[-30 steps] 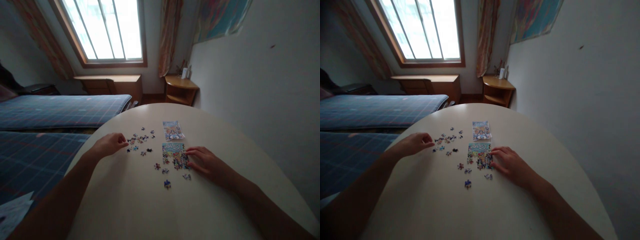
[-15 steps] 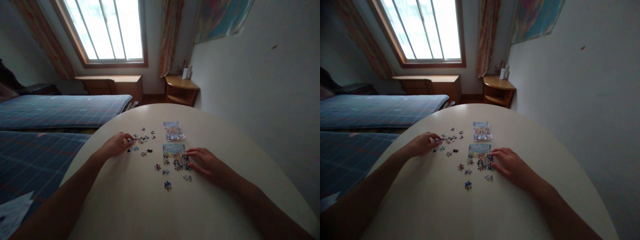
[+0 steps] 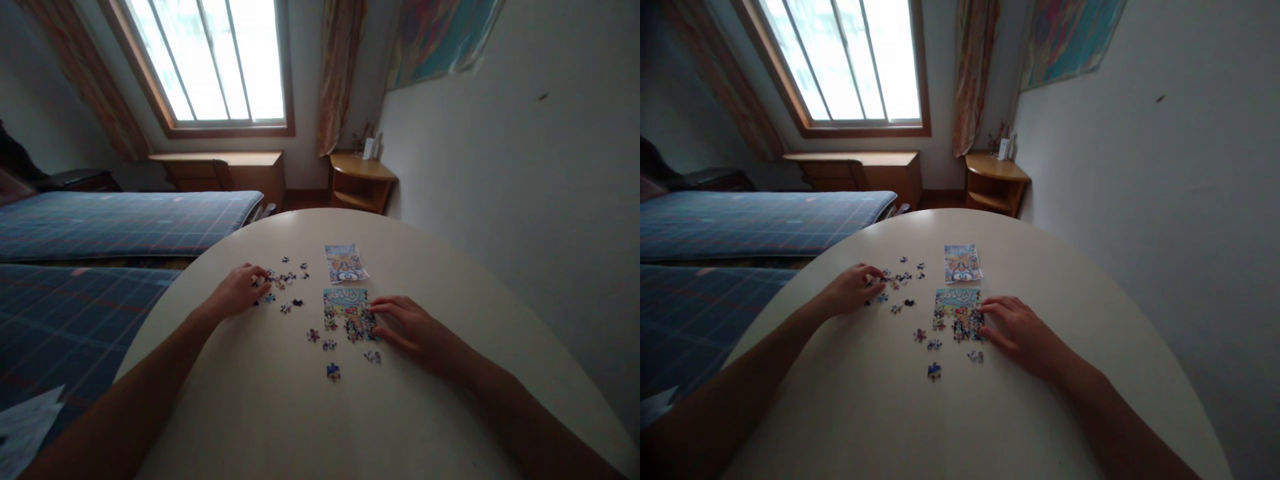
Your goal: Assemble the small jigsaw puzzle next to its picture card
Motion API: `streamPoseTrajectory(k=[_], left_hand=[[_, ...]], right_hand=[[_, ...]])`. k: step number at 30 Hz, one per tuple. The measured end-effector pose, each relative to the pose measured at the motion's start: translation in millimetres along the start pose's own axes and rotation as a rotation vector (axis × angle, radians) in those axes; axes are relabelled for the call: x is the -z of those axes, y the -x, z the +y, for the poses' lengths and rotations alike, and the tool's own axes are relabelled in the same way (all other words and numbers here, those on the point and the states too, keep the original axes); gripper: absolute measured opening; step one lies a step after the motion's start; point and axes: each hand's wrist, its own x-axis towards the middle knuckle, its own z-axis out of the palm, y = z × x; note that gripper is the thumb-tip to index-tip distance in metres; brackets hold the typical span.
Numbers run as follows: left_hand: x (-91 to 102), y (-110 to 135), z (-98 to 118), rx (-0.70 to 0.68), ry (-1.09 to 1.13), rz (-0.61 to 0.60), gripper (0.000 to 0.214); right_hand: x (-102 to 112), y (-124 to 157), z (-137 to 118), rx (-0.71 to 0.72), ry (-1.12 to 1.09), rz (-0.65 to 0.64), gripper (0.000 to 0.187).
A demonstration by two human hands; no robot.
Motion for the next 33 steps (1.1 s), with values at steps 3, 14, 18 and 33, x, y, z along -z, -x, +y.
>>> streamPoseTrajectory(k=[3,14,18,33], left_hand=[[-4.0,-2.1,-4.2,0.019,0.014,0.005,0.032],[-5.8,-2.2,-5.8,0.011,0.086,0.061,0.020],[-5.3,-2.8,-1.9,-0.004,0.123,0.117,0.017],[-19.3,41.2,101.2,-0.136,0.544,-0.081,0.023]], right_hand=[[-1.5,0.4,1.5,0.004,-0.010,0.012,0.031],[-0.5,-0.2,0.2,0.017,-0.015,0.041,0.030],[-0.4,0.2,0.7,0.020,-0.009,0.039,0.030],[-15.4,-8.5,-62.9,0.112,-0.057,0.299,0.024]])
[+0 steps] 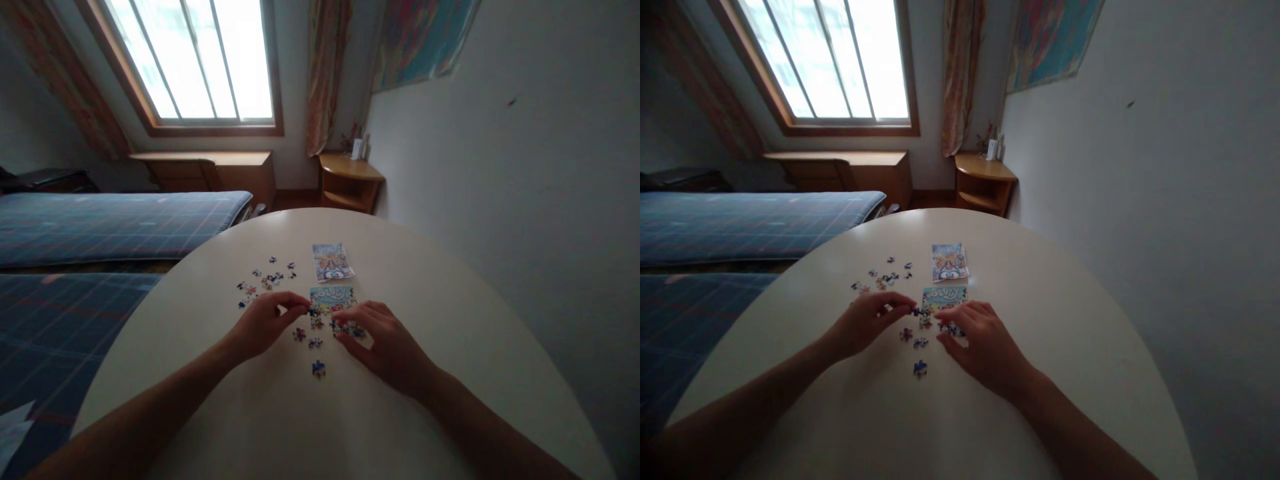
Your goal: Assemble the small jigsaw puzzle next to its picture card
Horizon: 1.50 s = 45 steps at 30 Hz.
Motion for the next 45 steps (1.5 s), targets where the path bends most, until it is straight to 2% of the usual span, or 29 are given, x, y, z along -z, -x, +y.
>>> streamPoseTrajectory(k=[6,13,20,25,29,34,45], left_hand=[[-10.9,7.4,12.2,-0.003,0.100,-0.106,0.020],[-16.4,11.1,16.5,-0.013,0.145,-0.125,0.015],[-18.8,11.6,13.6,-0.004,0.230,-0.134,0.019],[-19.6,12.2,14.5,-0.006,0.207,-0.144,0.013],[-19.8,12.7,15.0,-0.016,0.210,-0.179,0.013],[-23.3,13.9,12.1,0.027,0.320,-0.204,0.017],[-20.7,15.5,14.1,-0.046,0.251,-0.219,0.015]], right_hand=[[-9.1,0.5,-8.4,0.028,-0.038,0.034,0.037],[-9.1,0.8,-7.4,0.052,-0.064,0.091,0.017],[-8.0,-1.2,-9.6,0.001,-0.093,0.128,0.011],[-7.5,-1.6,-10.8,-0.022,-0.111,0.099,0.008],[-6.6,-1.3,-10.1,0.017,-0.137,0.036,0.020],[-6.4,0.1,-7.5,0.085,-0.127,-0.003,0.033],[-10.7,2.0,-6.2,0.050,-0.148,0.030,0.015]])
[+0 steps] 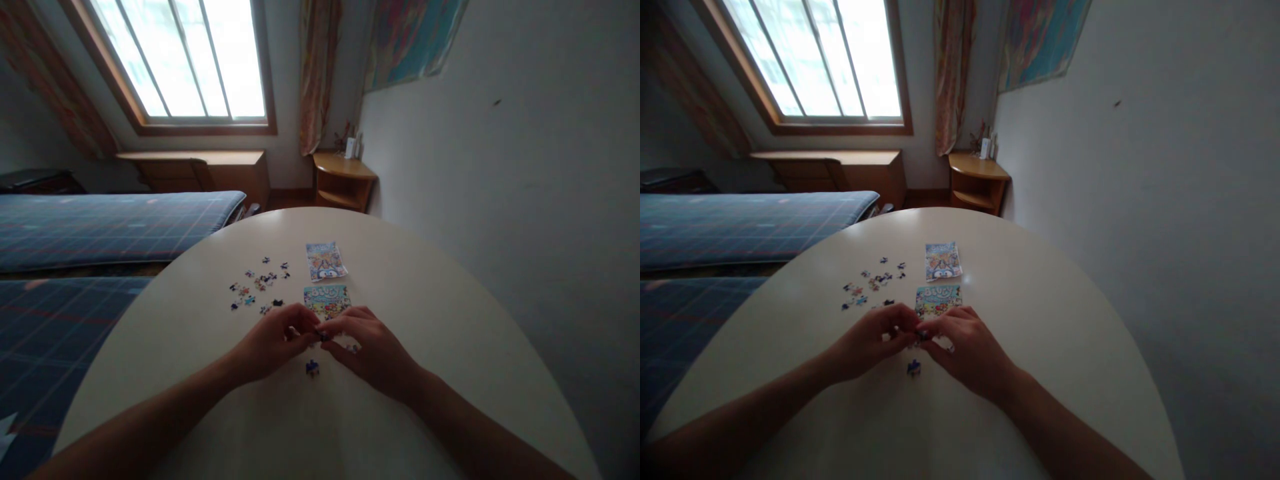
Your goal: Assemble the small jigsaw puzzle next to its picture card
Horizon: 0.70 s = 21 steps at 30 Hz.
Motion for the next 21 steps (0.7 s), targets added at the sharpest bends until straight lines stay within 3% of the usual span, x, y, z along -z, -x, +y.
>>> streamPoseTrajectory(k=[13,17,21], left_hand=[[4.2,2.2,0.0,0.087,0.070,-0.141,0.020],[-1.5,2.1,-8.8,0.128,0.123,-0.161,0.023],[-2.8,1.6,-10.7,0.137,0.136,-0.137,0.027]], right_hand=[[1.0,0.0,-0.3,0.000,-0.085,-0.060,0.022],[-1.5,-0.1,-3.7,-0.098,-0.079,-0.021,0.013],[-1.9,-0.7,-4.6,-0.081,-0.096,-0.031,0.011]])
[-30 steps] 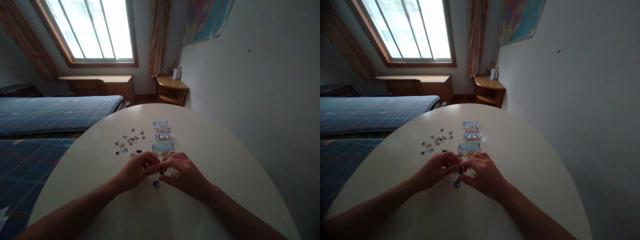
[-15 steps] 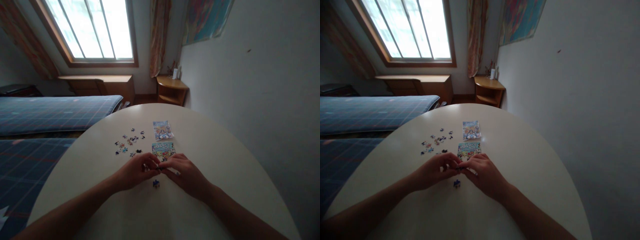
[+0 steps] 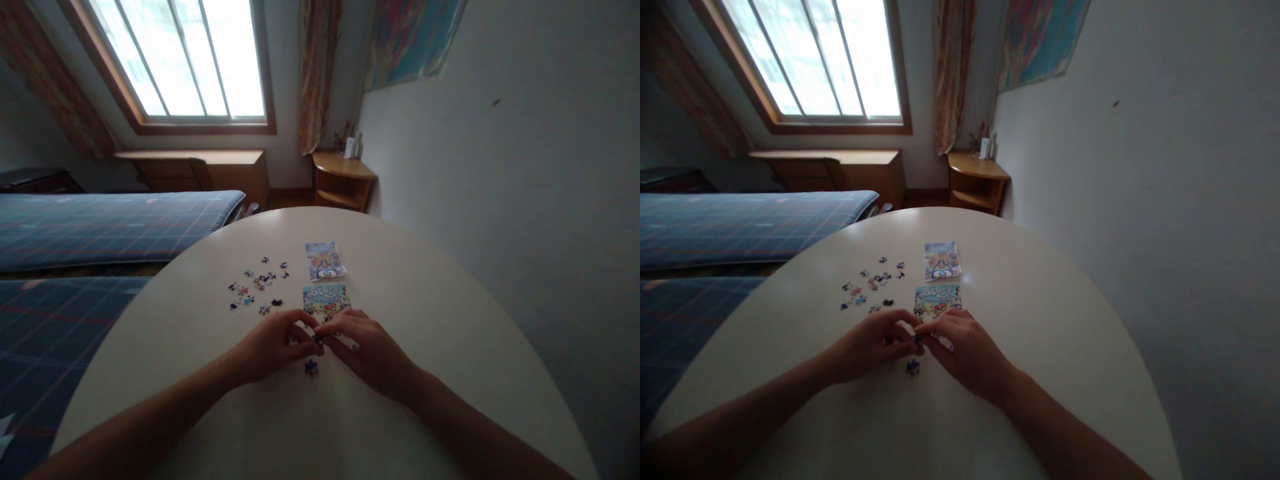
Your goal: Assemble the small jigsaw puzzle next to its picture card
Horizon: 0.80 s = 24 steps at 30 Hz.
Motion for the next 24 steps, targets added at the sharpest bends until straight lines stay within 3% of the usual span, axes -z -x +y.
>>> streamPoseTrajectory(k=[9,13,16,24], left_hand=[[0.4,-0.3,3.4,-0.038,-0.007,0.026,0.028],[-0.4,0.4,6.5,-0.051,-0.047,0.050,0.024],[-1.0,0.4,7.0,-0.075,-0.051,0.082,0.020],[-2.7,0.8,9.2,-0.129,-0.102,0.106,0.011]], right_hand=[[5.8,-1.1,-2.4,0.042,-0.086,-0.056,0.026],[7.7,-0.3,-1.4,-0.076,-0.086,-0.026,0.013],[8.3,1.4,0.2,-0.162,-0.030,0.023,0.015],[5.8,3.3,-0.1,-0.203,-0.032,0.029,0.019]])
